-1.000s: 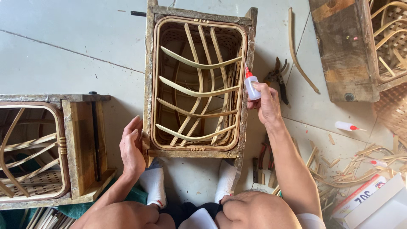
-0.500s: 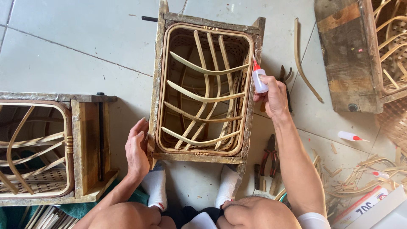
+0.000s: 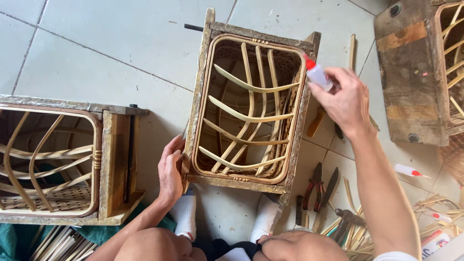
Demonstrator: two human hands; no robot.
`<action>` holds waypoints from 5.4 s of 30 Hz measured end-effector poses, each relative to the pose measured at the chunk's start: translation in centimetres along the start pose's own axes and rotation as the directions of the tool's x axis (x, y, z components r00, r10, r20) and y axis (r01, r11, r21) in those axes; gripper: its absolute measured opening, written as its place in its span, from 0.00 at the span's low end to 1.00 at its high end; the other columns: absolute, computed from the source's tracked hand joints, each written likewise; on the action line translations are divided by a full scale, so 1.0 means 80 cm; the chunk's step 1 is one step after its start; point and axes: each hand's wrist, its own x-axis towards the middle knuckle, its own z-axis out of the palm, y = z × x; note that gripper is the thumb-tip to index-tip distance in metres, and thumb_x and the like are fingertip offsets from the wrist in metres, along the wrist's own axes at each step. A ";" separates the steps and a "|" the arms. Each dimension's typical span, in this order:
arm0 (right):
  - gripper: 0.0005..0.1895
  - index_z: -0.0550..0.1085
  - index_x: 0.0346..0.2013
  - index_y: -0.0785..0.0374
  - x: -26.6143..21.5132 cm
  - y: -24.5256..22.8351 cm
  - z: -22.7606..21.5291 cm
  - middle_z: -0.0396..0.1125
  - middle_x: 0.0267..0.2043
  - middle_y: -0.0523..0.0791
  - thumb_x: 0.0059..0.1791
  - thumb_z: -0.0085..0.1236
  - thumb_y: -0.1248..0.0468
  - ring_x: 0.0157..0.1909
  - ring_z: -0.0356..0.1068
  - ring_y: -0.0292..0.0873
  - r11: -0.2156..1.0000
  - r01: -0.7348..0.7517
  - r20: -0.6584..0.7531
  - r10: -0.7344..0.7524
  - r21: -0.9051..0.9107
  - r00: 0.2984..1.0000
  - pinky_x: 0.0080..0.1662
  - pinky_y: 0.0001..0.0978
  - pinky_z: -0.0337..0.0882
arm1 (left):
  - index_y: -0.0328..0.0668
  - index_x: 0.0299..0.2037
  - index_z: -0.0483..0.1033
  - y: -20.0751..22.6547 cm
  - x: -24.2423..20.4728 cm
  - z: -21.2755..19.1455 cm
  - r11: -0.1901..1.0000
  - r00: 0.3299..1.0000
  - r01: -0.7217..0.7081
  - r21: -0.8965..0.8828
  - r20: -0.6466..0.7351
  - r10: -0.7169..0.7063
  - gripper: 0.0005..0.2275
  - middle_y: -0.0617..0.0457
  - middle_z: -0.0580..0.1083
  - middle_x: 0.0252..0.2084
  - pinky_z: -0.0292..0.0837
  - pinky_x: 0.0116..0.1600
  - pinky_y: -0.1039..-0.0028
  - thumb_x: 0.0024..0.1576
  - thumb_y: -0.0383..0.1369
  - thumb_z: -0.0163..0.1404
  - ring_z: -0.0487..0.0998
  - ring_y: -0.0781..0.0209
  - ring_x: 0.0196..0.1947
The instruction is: The person assembles a rectangular bamboo basket frame by inserting curved bamboo strips into a wooden mold, tapping them with a hammer, and applying glue to the joints. The person repeatedly adjusts the strips and applies adhesive along the frame edges.
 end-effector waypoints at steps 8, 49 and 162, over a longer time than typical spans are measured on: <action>0.18 0.80 0.51 0.61 0.064 -0.007 0.026 0.72 0.46 0.45 0.49 0.75 0.61 0.50 0.72 0.45 0.916 0.241 -0.061 -0.274 -0.320 0.960 0.51 0.38 0.74 | 0.28 0.68 0.62 -0.008 0.000 -0.002 0.999 1.000 -0.021 -0.030 0.004 0.021 0.23 0.39 0.69 0.65 0.64 0.66 0.69 0.62 0.28 0.35 0.70 0.55 0.61; 0.14 0.82 0.47 0.59 0.132 -0.043 0.070 0.75 0.45 0.47 0.50 0.73 0.59 0.46 0.72 0.43 0.887 0.343 0.074 -0.337 -0.310 0.939 0.50 0.35 0.75 | 0.29 0.70 0.58 -0.003 -0.001 -0.001 0.999 1.000 -0.008 -0.033 0.030 0.009 0.25 0.39 0.69 0.66 0.63 0.67 0.69 0.61 0.27 0.35 0.70 0.55 0.62; 0.12 0.77 0.51 0.60 0.119 -0.218 0.111 0.72 0.53 0.45 0.53 0.62 0.68 0.58 0.72 0.44 0.391 0.875 0.189 -0.872 -0.287 0.451 0.56 0.31 0.78 | 0.35 0.66 0.68 0.027 0.015 -0.050 0.965 0.989 -0.133 0.227 0.091 0.115 0.23 0.50 0.77 0.49 0.74 0.50 0.77 0.60 0.30 0.52 0.77 0.66 0.45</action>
